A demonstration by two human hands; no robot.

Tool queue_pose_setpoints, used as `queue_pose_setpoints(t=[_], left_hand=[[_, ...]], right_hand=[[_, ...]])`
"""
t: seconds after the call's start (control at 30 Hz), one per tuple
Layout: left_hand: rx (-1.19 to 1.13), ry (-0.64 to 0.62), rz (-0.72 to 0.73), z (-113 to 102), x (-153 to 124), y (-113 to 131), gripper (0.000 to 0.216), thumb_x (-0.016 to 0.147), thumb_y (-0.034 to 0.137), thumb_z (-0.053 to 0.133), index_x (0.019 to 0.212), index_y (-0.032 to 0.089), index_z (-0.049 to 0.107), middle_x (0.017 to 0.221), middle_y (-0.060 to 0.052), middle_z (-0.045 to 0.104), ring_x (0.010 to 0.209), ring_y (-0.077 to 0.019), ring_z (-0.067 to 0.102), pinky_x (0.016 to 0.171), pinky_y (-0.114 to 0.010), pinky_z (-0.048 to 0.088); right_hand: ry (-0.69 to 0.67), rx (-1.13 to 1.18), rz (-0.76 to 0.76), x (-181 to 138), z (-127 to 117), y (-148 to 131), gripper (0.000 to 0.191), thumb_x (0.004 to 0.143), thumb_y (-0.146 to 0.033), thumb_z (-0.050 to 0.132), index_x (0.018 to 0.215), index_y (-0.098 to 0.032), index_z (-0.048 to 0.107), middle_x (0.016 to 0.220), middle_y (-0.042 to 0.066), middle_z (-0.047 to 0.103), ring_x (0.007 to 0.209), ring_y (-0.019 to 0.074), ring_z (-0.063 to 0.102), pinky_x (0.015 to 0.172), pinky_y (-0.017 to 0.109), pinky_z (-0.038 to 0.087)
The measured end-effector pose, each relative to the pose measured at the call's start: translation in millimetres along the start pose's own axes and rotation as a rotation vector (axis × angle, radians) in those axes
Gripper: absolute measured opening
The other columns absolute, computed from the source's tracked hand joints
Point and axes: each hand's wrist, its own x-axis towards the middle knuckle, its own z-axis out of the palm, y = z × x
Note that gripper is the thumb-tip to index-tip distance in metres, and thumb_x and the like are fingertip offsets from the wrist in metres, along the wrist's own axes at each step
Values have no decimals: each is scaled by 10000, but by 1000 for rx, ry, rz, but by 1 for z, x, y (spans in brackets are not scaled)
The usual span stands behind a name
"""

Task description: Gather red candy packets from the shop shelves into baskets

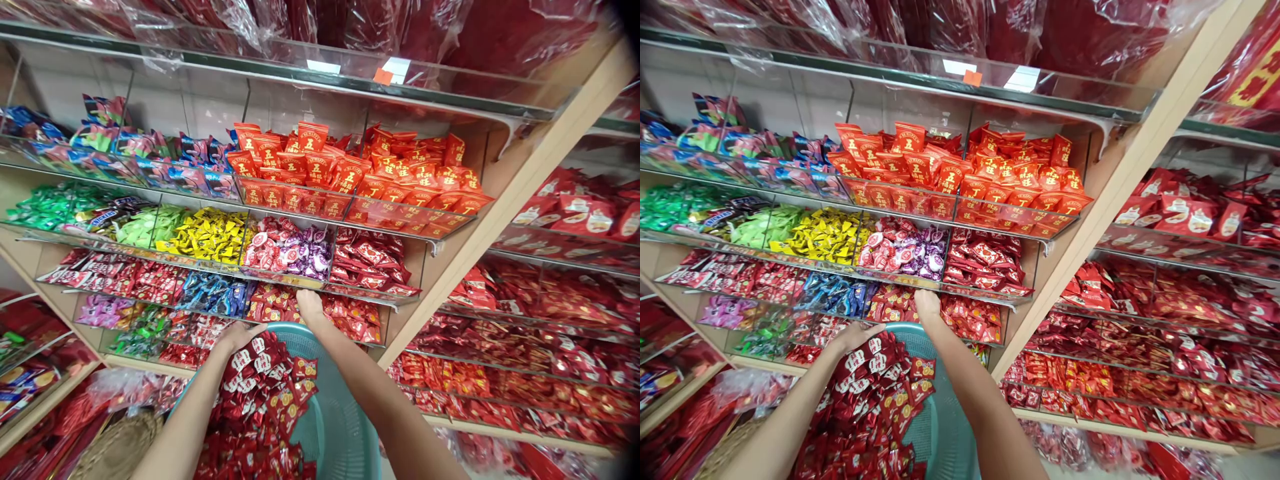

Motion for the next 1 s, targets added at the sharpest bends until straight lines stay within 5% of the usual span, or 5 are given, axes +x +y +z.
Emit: queue_pose_setpoints(t=[0.3,0.43,0.57,0.67,1.0], left_hand=[[37,47,-24,-1,-4,4,692,561,768,414,769,170,691,869,-118,703,854,-295,636,711,-318,457],[51,54,-38,0,-4,5,730,546,789,401,814,174,689,895,-121,699,878,-309,628,727,-337,457],[48,38,-42,0,-3,4,706,540,791,404,783,190,683,887,-114,701,871,-298,633,738,-334,464],[69,49,-74,0,-3,4,695,534,790,410,754,186,675,878,-126,701,863,-305,634,744,-349,467],[88,61,-85,-1,-7,7,797,514,828,368,816,150,659,962,-170,674,934,-333,607,776,-371,462]], right_hand=[[221,-5,-19,-54,11,11,255,838,-37,325,979,-130,515,994,133,571,789,185,639,656,274,499],[342,532,-92,-78,12,24,244,909,-258,292,926,-177,521,1053,106,566,743,157,636,658,280,505],[194,1268,-83,-91,21,34,315,842,-476,382,882,-179,479,720,9,576,566,138,630,466,227,493],[86,1531,-38,-97,30,38,368,754,-528,500,868,-181,451,653,-34,541,579,155,648,450,212,487],[-77,1505,203,-108,61,42,422,668,-541,568,820,-161,466,561,-56,533,408,127,589,301,156,348]])
